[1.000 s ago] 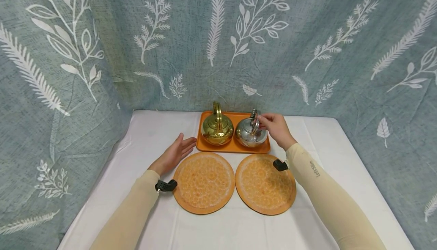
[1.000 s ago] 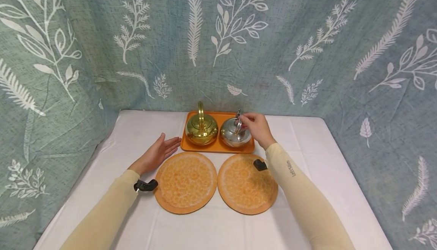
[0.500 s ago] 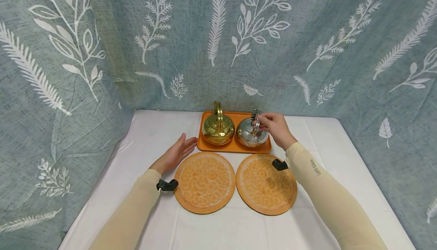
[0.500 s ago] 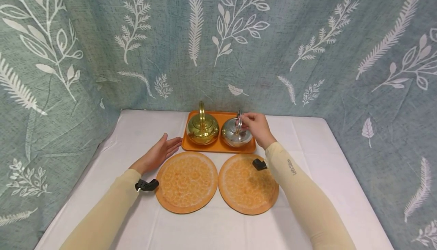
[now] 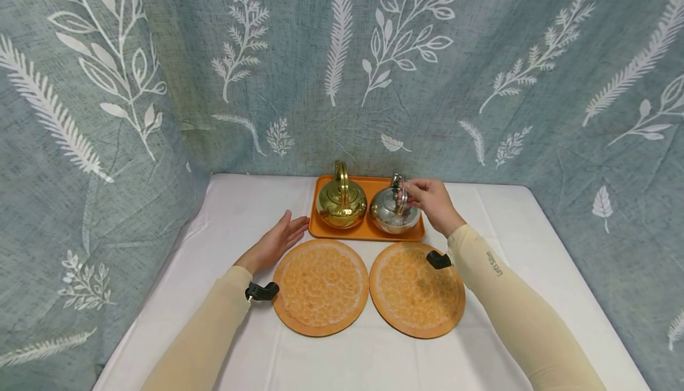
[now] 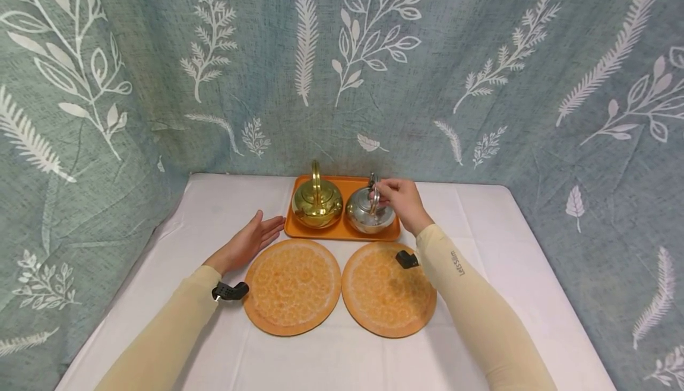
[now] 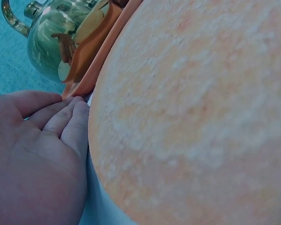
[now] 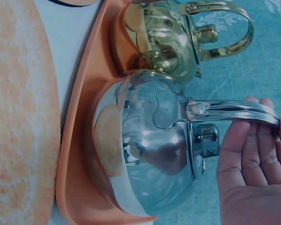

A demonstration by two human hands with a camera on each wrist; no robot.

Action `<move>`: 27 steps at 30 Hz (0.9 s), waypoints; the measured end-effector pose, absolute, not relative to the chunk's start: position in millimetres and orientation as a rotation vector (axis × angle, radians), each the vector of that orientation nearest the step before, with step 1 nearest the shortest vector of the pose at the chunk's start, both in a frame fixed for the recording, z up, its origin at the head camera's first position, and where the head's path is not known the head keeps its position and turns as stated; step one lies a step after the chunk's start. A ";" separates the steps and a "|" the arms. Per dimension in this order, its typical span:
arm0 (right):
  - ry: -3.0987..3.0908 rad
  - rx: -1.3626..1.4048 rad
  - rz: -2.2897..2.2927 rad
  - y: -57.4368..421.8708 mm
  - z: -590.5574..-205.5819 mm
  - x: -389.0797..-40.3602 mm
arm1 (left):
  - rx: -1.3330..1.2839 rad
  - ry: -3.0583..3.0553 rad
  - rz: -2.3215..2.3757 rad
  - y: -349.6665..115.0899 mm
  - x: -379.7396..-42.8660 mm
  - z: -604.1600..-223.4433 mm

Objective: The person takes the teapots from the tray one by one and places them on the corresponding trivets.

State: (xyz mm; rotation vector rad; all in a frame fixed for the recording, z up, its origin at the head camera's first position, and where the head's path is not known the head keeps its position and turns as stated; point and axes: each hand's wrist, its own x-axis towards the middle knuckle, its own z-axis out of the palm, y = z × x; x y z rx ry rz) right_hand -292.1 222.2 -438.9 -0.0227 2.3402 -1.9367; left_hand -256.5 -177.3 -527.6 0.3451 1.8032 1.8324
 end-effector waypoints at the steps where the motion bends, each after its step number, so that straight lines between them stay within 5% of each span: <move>1: 2.343 -0.026 -1.933 222.4 -438.6 -292.0 | 0.351 1.804 1.831 -177.6 -256.2 -527.4; 27: 2.336 -0.055 -1.884 223.5 -434.7 -287.7 | 0.362 1.831 1.827 -178.7 -253.6 -530.1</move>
